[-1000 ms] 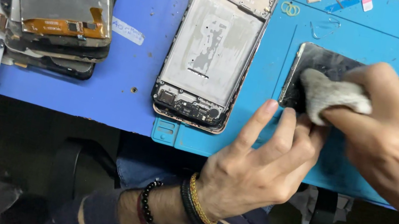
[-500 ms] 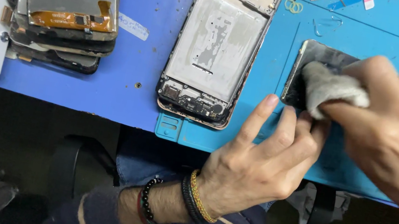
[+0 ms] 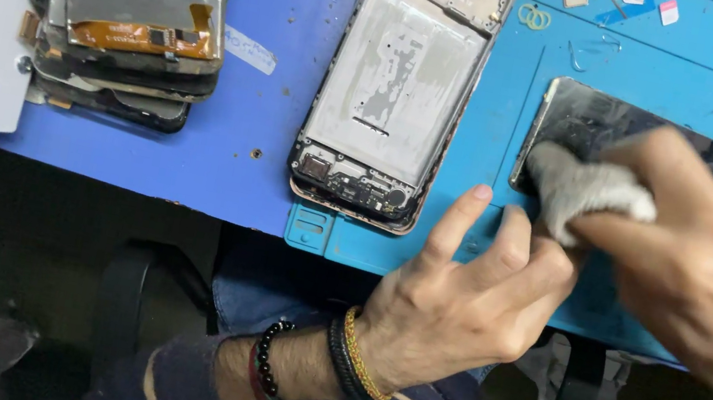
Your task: Cleaning a cracked phone screen with a cloth and liquid cleaner and then using a metal pry tool to scrape off residue.
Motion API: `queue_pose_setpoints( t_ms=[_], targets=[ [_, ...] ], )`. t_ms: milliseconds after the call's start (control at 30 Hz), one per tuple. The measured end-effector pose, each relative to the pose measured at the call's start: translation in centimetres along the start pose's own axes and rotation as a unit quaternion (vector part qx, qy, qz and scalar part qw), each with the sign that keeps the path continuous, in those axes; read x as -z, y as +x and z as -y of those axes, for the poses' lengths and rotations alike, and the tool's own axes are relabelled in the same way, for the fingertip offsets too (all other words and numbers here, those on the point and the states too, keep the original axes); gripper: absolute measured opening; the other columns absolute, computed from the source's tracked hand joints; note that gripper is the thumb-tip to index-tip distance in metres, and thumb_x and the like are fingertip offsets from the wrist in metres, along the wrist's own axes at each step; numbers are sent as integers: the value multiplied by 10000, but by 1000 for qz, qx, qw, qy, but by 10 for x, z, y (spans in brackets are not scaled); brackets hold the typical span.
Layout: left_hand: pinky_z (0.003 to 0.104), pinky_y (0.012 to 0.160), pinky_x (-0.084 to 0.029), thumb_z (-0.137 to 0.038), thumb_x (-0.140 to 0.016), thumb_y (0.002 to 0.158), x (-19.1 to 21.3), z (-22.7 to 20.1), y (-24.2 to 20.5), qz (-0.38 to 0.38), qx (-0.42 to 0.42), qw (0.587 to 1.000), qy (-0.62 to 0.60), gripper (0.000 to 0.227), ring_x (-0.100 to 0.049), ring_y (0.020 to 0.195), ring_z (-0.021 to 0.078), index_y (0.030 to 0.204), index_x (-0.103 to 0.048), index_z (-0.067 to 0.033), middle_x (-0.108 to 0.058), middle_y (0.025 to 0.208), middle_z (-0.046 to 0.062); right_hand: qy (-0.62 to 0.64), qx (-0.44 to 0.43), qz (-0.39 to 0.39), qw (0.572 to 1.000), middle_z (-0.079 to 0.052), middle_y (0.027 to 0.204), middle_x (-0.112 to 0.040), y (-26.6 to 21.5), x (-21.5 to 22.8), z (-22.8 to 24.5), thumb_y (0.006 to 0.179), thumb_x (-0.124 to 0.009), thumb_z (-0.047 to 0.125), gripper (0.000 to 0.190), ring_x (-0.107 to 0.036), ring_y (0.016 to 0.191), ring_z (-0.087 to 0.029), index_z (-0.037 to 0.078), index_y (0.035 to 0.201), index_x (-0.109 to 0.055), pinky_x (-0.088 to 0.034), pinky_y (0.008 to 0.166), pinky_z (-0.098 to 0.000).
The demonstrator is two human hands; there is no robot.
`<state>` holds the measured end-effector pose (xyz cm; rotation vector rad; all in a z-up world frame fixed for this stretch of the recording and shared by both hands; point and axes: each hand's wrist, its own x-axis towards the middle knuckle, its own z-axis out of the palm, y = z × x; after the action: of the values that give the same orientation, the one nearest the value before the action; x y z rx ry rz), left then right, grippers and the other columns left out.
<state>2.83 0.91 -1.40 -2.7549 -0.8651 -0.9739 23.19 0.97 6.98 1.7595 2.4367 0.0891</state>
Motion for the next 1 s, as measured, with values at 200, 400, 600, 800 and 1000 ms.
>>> queue_pose_setpoints(
  t_ms=[200,400,600,800,1000],
  targets=[
    [464,1216,-298,-229,-640,1012,6,2,7,-24,8,999,24,211,-555,1152,162,1161,-732,-111,-565,1100,-8,-4,-2,19,1000,-39,1150,-686,-3,-5,-7,812,-717,47,335,-692,690,-196,221,1089,-788,-560,586,-336],
    [489,1236,-302,-220,-651,1042,4,0,5,-20,10,1000,12,170,-563,1159,165,1155,-734,-123,-573,1120,-6,51,9,3,999,-101,1119,-677,0,0,-2,788,-691,-11,382,-670,658,-242,177,1101,-801,-543,549,-382],
    [495,1218,-299,-255,-670,1040,6,0,7,-7,3,1000,10,181,-579,1167,162,1167,-749,-153,-590,1134,-23,96,16,-33,995,-95,1163,-666,-2,-4,-9,791,-690,-29,344,-681,728,-253,156,1072,-763,-553,597,-368],
    [488,1214,-308,-238,-656,1034,5,-1,5,5,7,1000,6,187,-576,1146,155,1175,-745,-152,-594,1136,-30,47,21,-42,998,-83,1151,-684,2,-4,-8,755,-695,-31,343,-701,735,-243,163,1021,-791,-570,604,-371],
    [486,1183,-333,-236,-657,1014,9,-2,5,14,3,1000,-9,201,-576,1165,177,1166,-751,-143,-595,1135,-11,30,-11,32,999,-50,1208,-686,8,2,-1,744,-712,44,347,-683,653,-242,207,1040,-789,-539,524,-394]
  ],
)
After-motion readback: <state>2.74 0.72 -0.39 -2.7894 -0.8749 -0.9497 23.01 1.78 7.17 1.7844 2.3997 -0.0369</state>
